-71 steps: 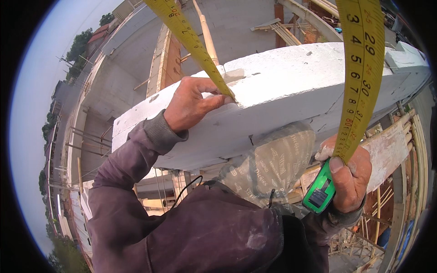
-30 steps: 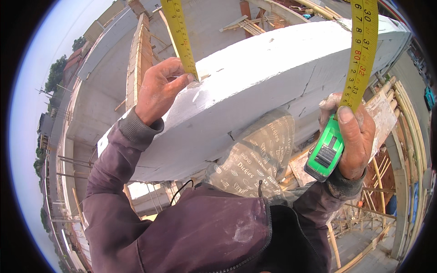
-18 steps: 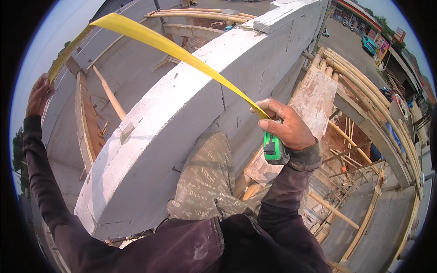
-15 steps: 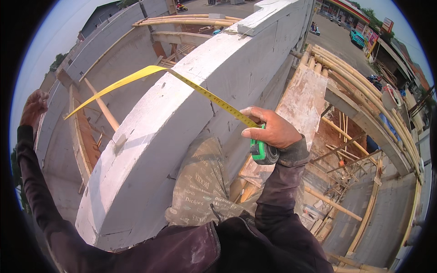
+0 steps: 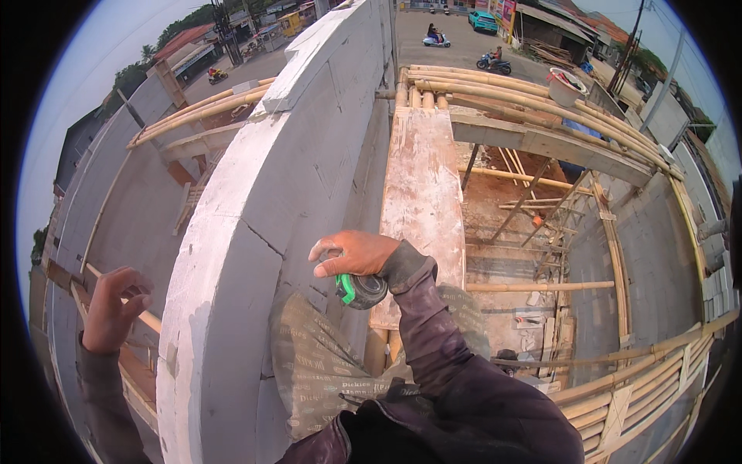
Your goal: The person measures a concrete block wall with a tape measure, applies mortar from a bucket using a trowel, and places a concrete block onto the wall. The person repeats the process of measuring, applying mortar, and positioning blocks along the wall.
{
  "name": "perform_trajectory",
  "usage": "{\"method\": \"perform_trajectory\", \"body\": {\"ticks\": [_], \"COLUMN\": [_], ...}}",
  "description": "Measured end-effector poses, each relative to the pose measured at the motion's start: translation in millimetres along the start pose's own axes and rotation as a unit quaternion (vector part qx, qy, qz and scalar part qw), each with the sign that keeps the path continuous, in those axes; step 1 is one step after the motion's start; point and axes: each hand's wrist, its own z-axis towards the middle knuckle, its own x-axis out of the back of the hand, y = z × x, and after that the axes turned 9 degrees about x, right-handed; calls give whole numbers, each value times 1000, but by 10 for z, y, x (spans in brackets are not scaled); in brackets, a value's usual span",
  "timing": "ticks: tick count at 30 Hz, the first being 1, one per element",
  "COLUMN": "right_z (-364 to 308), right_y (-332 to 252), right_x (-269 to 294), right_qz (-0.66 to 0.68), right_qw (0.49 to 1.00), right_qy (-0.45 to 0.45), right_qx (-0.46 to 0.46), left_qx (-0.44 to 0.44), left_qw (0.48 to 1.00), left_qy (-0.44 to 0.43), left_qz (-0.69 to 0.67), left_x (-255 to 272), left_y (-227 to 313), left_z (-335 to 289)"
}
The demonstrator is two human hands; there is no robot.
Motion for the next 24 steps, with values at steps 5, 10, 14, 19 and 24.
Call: {"method": "perform_trajectory", "body": {"ticks": [5, 10, 14, 19, 24], "right_z": [32, 313, 301, -176, -123], "right_y": [-356, -826, -1100, -1722, -2448], "right_x": [-85, -681, -573, -96, -63], "right_qz": [167, 100, -22, -8, -331], "right_qw": [964, 909, 855, 934, 886], "right_qy": [195, 353, 470, 263, -33], "right_qx": [69, 200, 218, 243, 323], "left_qx": [30, 82, 118, 21, 30], "left_qw": [931, 725, 791, 972, 981], "left_qy": [-214, -344, -270, -17, 183], "left_qz": [-295, -591, -536, -233, -51], "left_x": [-1015, -1429, -1223, -596, -667], "left_y": [834, 1131, 1162, 762, -49], "left_z": [247, 333, 298, 321, 345]}}
